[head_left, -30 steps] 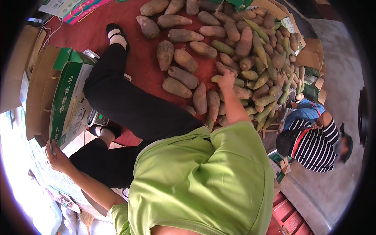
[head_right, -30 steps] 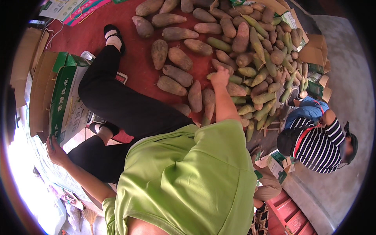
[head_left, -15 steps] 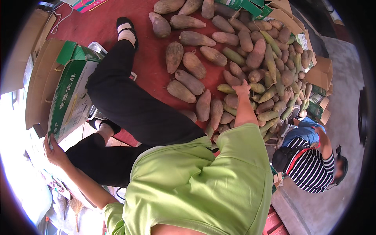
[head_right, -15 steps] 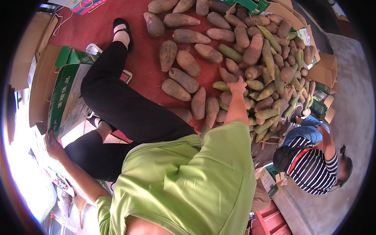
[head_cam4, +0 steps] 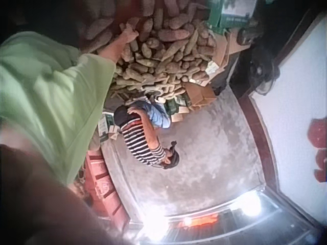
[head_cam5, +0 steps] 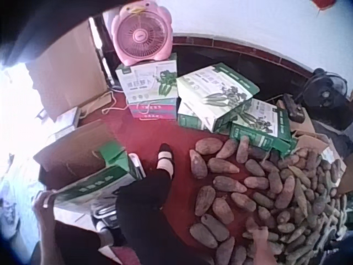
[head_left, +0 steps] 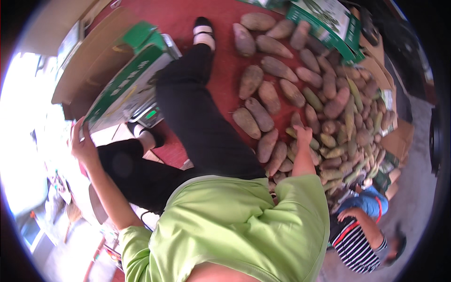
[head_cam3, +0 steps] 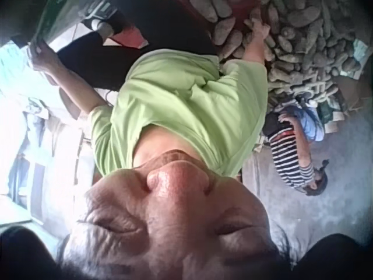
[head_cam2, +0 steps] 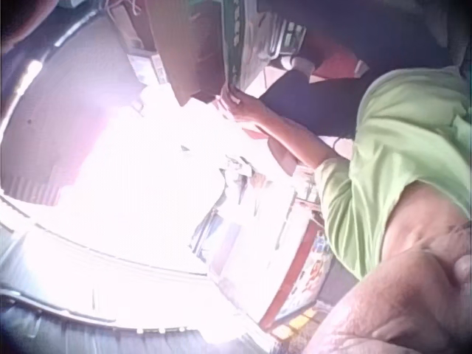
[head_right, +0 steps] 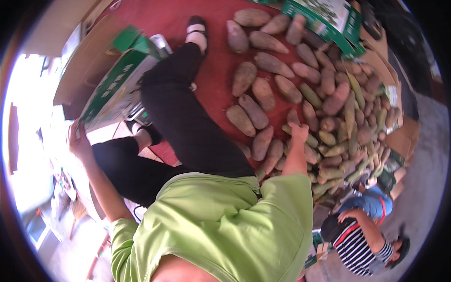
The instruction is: Sorting and weighing vegetables into cardboard boxes.
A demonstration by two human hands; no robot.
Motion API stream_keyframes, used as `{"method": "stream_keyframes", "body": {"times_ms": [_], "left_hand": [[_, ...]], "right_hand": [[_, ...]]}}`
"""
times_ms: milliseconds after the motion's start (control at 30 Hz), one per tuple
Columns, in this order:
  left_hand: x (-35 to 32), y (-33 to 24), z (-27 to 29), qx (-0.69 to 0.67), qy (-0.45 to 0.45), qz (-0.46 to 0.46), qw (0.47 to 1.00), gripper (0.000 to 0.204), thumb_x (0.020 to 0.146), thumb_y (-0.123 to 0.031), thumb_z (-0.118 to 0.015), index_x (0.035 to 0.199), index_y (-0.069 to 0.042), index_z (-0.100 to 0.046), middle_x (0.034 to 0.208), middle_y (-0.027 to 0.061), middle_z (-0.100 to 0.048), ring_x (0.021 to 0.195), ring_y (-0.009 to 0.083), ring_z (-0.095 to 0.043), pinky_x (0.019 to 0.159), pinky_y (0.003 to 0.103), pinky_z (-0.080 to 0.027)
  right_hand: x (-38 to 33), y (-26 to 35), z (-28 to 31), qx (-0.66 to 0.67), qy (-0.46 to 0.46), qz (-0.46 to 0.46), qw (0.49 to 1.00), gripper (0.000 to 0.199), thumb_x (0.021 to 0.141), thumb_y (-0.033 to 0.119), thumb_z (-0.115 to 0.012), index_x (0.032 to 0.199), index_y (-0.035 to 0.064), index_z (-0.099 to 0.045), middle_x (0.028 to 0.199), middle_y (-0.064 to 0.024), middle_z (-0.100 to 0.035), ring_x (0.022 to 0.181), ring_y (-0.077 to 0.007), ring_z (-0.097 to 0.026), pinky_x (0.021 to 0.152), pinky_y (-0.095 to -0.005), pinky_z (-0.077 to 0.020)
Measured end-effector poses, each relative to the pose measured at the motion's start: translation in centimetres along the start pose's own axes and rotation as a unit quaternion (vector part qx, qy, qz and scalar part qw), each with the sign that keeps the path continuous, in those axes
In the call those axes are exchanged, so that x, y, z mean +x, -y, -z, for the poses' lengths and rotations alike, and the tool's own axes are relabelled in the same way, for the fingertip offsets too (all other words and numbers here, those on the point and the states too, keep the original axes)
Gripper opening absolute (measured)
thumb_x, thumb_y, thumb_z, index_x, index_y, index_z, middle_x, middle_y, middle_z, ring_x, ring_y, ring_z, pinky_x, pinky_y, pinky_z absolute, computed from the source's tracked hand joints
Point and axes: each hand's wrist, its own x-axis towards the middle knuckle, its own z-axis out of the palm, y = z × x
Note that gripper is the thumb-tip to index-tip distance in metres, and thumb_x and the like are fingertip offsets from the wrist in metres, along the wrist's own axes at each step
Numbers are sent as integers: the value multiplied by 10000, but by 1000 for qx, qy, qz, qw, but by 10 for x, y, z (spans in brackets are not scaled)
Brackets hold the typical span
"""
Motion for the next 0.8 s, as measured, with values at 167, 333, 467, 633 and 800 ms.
{"method": "stream_keyframes", "body": {"times_ms": [167,333,467,633,800], "left_hand": [[3,-22,13,36,7,7,999,149,786,-50,-659,929,-88,-663,858,55,-665,804,216,-632,752,308,-457],[3,-23,13,56,-1,5,998,115,772,-119,-647,878,-153,-676,824,18,-648,834,215,-617,797,346,-418],[6,-23,19,42,0,2,999,98,790,-127,-637,880,-140,-675,811,22,-645,824,221,-615,797,340,-418],[6,-23,21,42,7,-5,999,93,790,-124,-640,877,-132,-672,806,15,-643,822,209,-612,798,337,-414],[4,-25,24,28,8,7,1000,77,789,-125,-638,861,-128,-665,776,8,-625,805,202,-606,794,329,-409]], "right_hand": [[-38,37,-11,183,131,-100,969,650,572,256,-805,1094,-20,-535,1022,-127,-603,888,-233,-581,666,-353,-478],[-67,68,-1,223,115,-88,964,590,604,263,-806,1068,7,-547,959,-93,-602,696,-195,-579,568,-312,-441],[-59,75,3,307,153,-32,939,546,636,268,-797,1056,17,-556,952,-83,-604,654,-185,-574,579,-292,-436],[-112,163,28,360,177,-5,916,524,716,262,-744,1123,5,-538,976,-72,-602,701,-171,-581,605,-284,-446],[-170,273,51,388,248,216,861,482,755,220,-687,1158,0,-540,1030,-60,-599,883,-153,-570,738,-274,-447]]}}
